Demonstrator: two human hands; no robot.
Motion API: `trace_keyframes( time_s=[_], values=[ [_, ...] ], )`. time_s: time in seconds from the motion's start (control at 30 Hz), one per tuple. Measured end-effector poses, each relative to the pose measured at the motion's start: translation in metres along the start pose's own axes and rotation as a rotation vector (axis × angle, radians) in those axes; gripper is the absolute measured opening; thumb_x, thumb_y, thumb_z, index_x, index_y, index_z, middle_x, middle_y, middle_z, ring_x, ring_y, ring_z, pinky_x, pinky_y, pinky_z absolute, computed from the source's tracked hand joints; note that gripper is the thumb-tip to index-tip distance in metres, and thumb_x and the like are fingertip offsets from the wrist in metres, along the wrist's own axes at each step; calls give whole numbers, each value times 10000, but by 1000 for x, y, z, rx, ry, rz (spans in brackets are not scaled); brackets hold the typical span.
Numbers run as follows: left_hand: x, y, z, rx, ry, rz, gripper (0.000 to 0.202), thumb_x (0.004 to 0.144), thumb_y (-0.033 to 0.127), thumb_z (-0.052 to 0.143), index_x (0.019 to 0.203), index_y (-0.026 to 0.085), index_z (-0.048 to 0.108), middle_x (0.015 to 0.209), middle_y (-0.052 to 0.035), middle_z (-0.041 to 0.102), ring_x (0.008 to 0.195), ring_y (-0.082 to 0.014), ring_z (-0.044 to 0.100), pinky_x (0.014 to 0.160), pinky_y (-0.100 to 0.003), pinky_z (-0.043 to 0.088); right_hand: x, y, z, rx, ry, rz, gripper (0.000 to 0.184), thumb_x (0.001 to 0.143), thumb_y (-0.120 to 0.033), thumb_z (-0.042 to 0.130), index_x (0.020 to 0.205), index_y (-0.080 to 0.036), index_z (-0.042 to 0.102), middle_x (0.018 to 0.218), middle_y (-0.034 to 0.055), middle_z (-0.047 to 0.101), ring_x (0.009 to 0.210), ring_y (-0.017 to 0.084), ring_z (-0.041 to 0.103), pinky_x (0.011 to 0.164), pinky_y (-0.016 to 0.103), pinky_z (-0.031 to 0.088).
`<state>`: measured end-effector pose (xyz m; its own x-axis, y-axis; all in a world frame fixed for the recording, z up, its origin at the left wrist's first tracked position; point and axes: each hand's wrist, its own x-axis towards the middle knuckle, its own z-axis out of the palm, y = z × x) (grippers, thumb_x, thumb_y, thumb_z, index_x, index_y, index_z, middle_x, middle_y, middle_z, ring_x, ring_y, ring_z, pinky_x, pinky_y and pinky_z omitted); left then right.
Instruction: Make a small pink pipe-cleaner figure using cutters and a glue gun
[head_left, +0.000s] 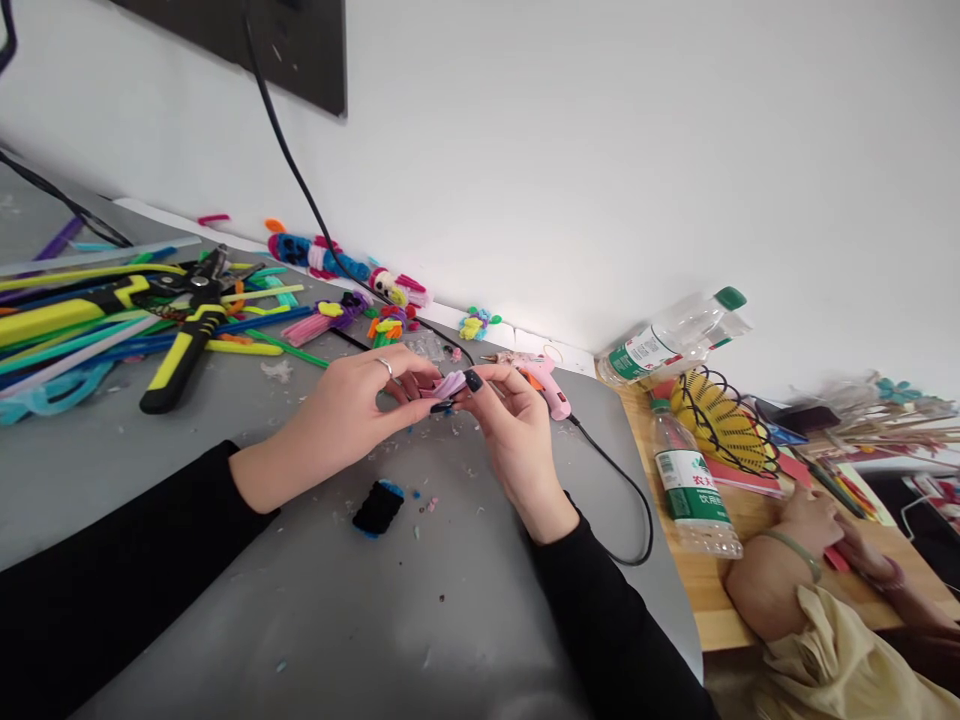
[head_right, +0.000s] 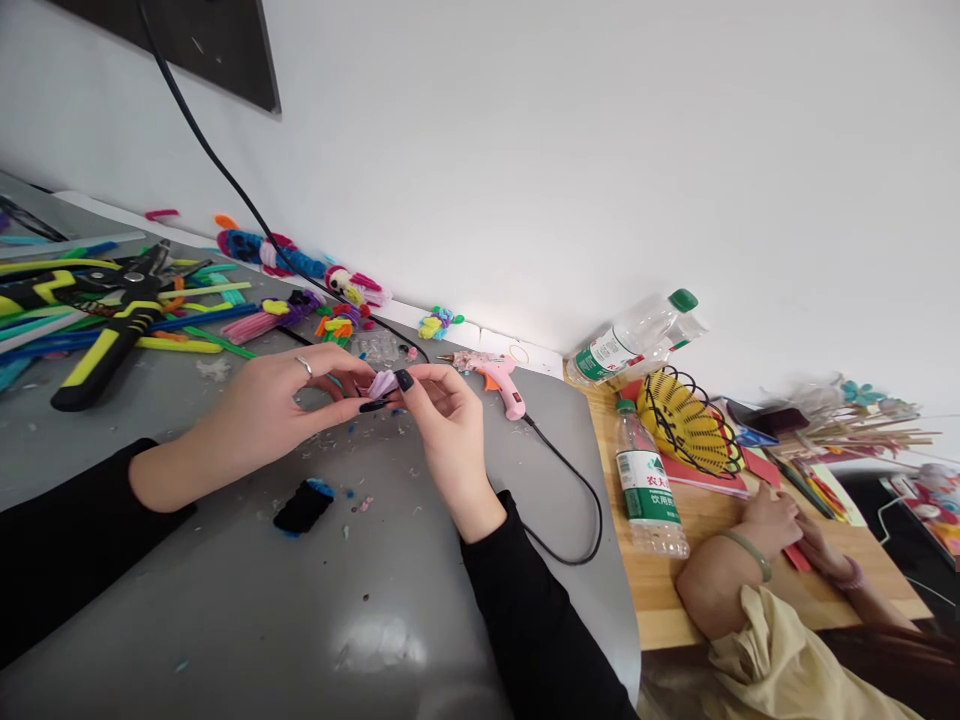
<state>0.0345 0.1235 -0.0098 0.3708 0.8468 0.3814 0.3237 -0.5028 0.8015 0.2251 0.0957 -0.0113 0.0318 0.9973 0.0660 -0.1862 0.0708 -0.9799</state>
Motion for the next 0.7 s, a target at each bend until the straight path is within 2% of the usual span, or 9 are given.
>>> trace_keyframes(
  time_s=[0.13, 0.23, 0.3, 0.4, 0.43, 0.5, 0.6, 0.7],
  values=[
    [0, 1, 0, -25, -26, -63, 277, 944, 458, 604, 988, 227, 750, 969, -49, 780, 797, -206, 731, 661, -282, 595, -1, 2, 3, 25, -8, 25, 228, 853, -424, 792, 920, -232, 690, 900, -5, 718, 802, 134, 695, 828, 304, 589],
    [0, 1, 1, -85, -2, -147, 314, 909, 500, 633, 986, 219, 752, 984, -62, 797, 850, -239, 750, 741, -330, 626, 1, -1, 1, -68, -15, 5, 252, 900, -467, 723, 977, -239, 649, 931, 14, 704, 818, 158, 696, 826, 344, 599],
    [1, 1, 0, -173, 18, -228, 317, 867, 491, 672, 992, 208, 743, 998, -67, 809, 865, -249, 764, 805, -368, 640, 5, -4, -9, -300, 41, -89, 264, 937, -470, 661, 1062, -242, 614, 1017, 45, 694, 864, 182, 689, 832, 378, 594],
    [3, 4, -4, -309, 27, -327, 281, 850, 411, 673, 1014, 188, 725, 962, -65, 822, 845, -234, 779, 817, -381, 649, 14, -8, -42, -933, 288, -307, 262, 932, -362, 627, 1137, -208, 573, 1153, 121, 647, 1019, 245, 636, 946, 462, 534],
    [4, 6, -6, -333, 19, -346, 260, 853, 381, 667, 1015, 185, 722, 938, -62, 825, 844, -230, 781, 822, -381, 648, 17, -8, -55, -1128, 354, -316, 261, 922, -338, 618, 1130, -188, 572, 1184, 155, 630, 1082, 283, 603, 987, 506, 500],
    [6, 9, -9, -355, 8, -378, 228, 847, 340, 680, 1006, 183, 722, 892, -55, 829, 851, -227, 783, 845, -386, 641, 22, -5, -78, -1387, 415, -232, 274, 893, -360, 648, 1059, -154, 583, 1146, 196, 621, 1084, 335, 565, 988, 554, 467],
    [8, 9, -11, -425, 29, -426, 237, 809, 346, 733, 984, 187, 722, 853, -53, 828, 840, -237, 784, 845, -403, 633, 26, 1, -97, -1517, 393, -122, 279, 874, -422, 666, 932, -158, 600, 1063, 185, 611, 1011, 331, 543, 959, 541, 462],
    [9, 6, -10, -511, 57, -476, 267, 769, 363, 770, 965, 189, 724, 835, -56, 820, 827, -243, 775, 831, -412, 619, 27, 4, -97, -1526, 372, -151, 205, 867, -391, 625, 844, -193, 577, 985, 136, 599, 966, 302, 534, 926, 489, 467]
  ],
)
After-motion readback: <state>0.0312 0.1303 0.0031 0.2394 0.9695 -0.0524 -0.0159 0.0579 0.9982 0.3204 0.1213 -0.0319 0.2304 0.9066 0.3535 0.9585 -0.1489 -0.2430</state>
